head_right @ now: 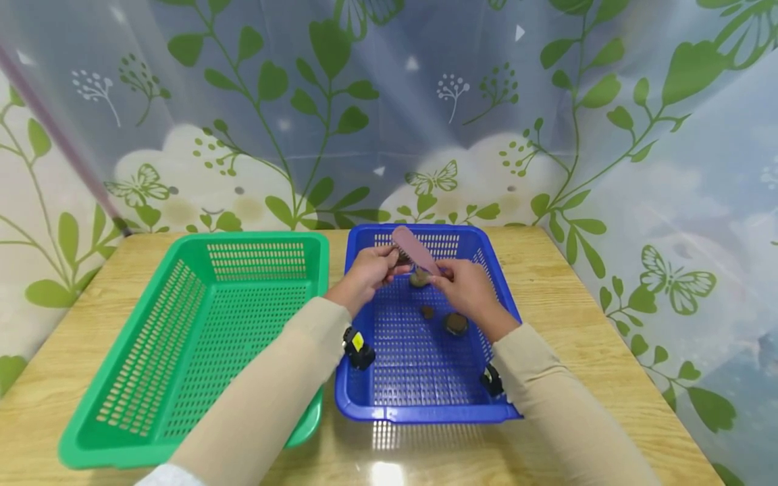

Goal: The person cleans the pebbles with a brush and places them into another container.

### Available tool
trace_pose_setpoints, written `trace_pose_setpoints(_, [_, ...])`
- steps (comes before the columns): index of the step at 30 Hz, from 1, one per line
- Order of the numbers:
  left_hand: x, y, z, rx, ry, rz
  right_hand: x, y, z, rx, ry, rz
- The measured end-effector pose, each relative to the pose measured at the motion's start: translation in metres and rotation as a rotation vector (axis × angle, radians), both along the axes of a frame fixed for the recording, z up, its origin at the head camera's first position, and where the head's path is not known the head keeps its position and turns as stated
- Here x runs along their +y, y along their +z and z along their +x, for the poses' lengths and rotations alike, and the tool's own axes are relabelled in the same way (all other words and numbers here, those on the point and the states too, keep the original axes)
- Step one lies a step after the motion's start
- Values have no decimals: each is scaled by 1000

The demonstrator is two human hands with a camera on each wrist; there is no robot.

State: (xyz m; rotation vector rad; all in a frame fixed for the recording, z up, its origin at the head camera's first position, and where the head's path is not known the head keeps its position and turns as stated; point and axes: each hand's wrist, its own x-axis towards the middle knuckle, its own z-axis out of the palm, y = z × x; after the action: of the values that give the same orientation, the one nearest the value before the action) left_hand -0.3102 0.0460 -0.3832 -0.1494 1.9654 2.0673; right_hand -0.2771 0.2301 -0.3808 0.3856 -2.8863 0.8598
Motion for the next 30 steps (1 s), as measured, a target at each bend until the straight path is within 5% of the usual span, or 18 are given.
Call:
trace_pose_setpoints(8, [0,1,1,-22,6,21,3,3,2,17,-111,-12])
trace_pose_setpoints(17, [1,0,0,-42,-8,37,3,3,2,4,-109,-24])
trace_pose_setpoints(30, [2,0,-1,-32,23,78,-3,1,2,-35,102,-47])
